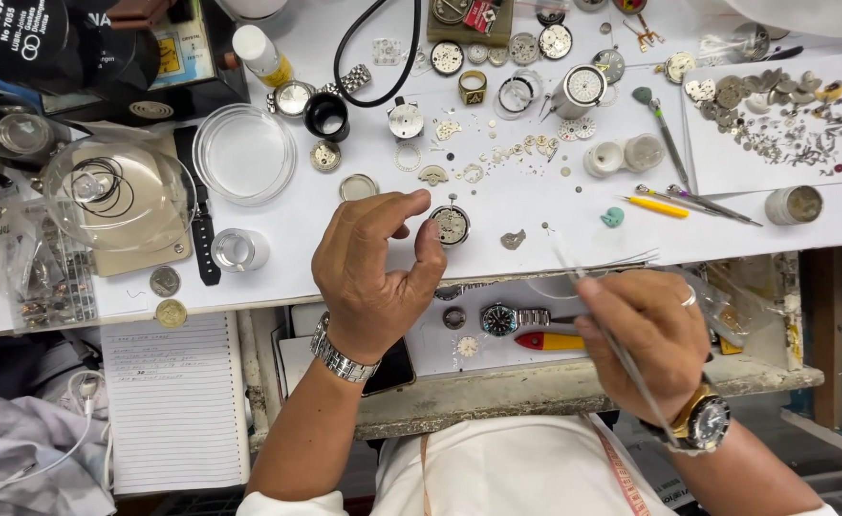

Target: Repairing and assembling a watch mechanism by manipulating tiny gears and components with tweezers and specialized tools.

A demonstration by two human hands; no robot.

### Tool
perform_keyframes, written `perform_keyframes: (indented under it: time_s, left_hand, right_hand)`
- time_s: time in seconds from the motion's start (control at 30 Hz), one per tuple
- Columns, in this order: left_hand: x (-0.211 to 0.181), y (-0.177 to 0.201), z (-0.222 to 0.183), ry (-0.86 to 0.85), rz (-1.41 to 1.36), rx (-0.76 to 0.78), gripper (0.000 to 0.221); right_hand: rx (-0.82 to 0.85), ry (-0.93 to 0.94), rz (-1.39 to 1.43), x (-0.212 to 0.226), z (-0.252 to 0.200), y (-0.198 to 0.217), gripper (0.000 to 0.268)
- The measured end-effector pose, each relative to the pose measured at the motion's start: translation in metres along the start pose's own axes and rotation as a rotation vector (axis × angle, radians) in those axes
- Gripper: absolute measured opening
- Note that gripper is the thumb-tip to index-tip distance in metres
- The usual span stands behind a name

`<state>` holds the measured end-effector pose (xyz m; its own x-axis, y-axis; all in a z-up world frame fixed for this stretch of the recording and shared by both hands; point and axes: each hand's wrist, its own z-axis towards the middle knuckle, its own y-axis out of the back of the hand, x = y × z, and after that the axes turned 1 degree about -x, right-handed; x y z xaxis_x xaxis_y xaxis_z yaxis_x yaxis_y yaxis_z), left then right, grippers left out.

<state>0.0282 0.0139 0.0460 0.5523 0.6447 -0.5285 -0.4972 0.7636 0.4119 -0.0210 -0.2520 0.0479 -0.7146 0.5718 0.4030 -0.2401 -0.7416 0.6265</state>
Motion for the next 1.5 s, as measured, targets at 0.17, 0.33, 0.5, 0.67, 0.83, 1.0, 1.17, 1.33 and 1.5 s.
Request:
perform_keyframes:
  time_s: [0.17, 0.33, 0.5, 0.67, 0.83, 1.0, 1.17, 1.33, 1.5]
  left_hand:
    - [0.000, 0.001, 0.000, 0.007, -0.006, 0.003, 0.022]
    - [0.005, -0.003, 0.000, 0.042, -0.140, -0.077, 0.025]
    - [0.006, -0.004, -0.001, 0.047, -0.152, -0.074, 0.025]
    - [0.005, -0.004, 0.000, 0.038, -0.145, -0.067, 0.026]
    - [0.004, -0.003, 0.001, 0.037, -0.134, -0.060, 0.025]
    - [0.004, -0.003, 0.001, 0.045, -0.131, -0.054, 0.023]
    - [0.005, -0.003, 0.001, 0.047, -0.115, -0.055, 0.022]
    - [0.003, -0.002, 0.004, 0.038, -0.112, -0.057, 0.021]
    - [0.000, -0.001, 0.009, 0.028, -0.096, -0.058, 0.020]
  right_hand:
    - [0.044, 0.034, 0.083, 0.016, 0.012, -0.008, 0.023]
    - [-0.034, 0.053, 0.135, 0.013, 0.028, -0.021, 0.018]
    - [-0.002, 0.058, 0.116, 0.009, 0.025, -0.014, 0.019]
    - [-0.054, 0.026, 0.107, -0.002, 0.013, -0.003, 0.017]
    - [-0.064, 0.081, 0.072, 0.000, 0.013, -0.004, 0.022]
    - [-0.049, 0.118, 0.054, 0.003, 0.011, -0.016, 0.025]
    - [-0.068, 0.089, 0.031, -0.003, 0.009, -0.018, 0.027]
    - [-0.063, 0.079, 0.004, -0.010, 0.010, -0.013, 0.026]
    - [-0.098, 0.084, 0.007, -0.008, 0.017, -0.011, 0.023]
